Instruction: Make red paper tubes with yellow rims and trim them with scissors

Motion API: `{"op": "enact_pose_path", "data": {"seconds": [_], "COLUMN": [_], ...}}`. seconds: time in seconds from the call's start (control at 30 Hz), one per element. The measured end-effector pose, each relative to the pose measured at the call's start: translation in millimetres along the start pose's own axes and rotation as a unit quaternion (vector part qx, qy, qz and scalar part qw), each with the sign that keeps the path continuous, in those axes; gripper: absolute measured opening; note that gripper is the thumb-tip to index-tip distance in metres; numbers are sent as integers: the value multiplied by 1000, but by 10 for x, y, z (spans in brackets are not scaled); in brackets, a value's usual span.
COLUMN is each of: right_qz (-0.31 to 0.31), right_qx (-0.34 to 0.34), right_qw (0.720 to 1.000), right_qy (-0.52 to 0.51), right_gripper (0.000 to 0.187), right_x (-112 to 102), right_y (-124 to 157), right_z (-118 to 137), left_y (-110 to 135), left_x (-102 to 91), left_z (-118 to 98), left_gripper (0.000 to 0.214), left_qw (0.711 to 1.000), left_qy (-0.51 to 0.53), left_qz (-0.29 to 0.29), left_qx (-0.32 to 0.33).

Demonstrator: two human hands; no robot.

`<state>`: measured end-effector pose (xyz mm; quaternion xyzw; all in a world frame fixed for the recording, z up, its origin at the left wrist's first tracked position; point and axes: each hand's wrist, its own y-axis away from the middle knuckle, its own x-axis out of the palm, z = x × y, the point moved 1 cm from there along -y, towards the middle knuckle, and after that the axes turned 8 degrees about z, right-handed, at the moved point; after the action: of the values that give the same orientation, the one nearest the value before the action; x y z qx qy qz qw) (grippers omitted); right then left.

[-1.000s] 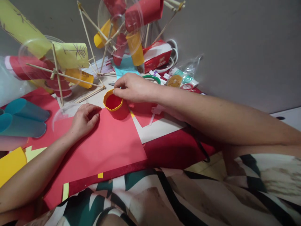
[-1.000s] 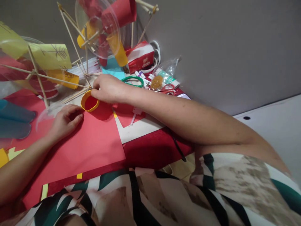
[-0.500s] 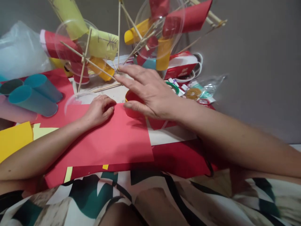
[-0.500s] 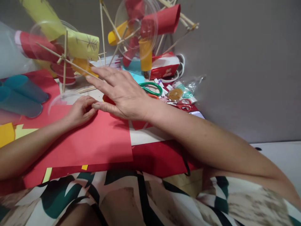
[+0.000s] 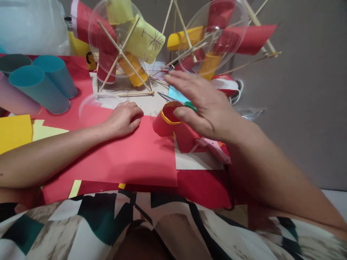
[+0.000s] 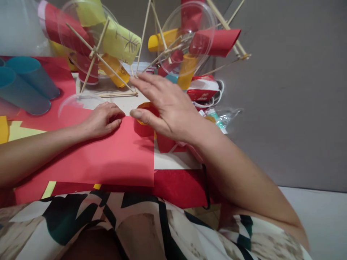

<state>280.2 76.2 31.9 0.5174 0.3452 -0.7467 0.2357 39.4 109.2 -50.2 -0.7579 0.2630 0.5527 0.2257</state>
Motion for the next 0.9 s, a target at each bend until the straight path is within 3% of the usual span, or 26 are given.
{"op": "enact_pose_path", "data": {"seconds": [0.1, 0.23, 0.33, 0.43, 0.5, 0.6, 0.7, 0.9], "right_qz": [-6, 68, 81, 76, 46, -58, -108, 39], "right_qx": [8, 3, -5, -18, -28, -36, -37, -20], "right_qw": [1000, 996, 993, 993, 996, 997, 992, 994], "right_qy": [13, 62, 88, 86, 69, 45, 58, 95], "right_gripper": [69, 81, 88, 89, 83, 71, 70, 84], "right_x": [-17, 264, 408, 337, 190, -43, -97, 275], "right_y": [15, 29, 30, 32, 46, 95, 148, 175], "right_z": [6, 4, -15, -31, -15, 40, 63, -34], "left_y": [0, -2, 0, 3, 3, 1, 0, 0], "left_x": [8, 23, 23, 17, 17, 22, 20, 10], "left_z": [-2, 3, 1, -1, 2, 11, 10, -12], "left_gripper": [31, 30, 31, 31, 32, 32, 32, 33], "left_qw": [1000, 1000, 1000, 1000, 1000, 1000, 1000, 1000], "left_qy": [0, 6, 11, 8, 3, -4, -5, -4], "left_qz": [3, -4, -6, -4, -1, 4, 7, 7], "left_qx": [-1, 5, 9, 7, 6, 7, 4, 1]}}
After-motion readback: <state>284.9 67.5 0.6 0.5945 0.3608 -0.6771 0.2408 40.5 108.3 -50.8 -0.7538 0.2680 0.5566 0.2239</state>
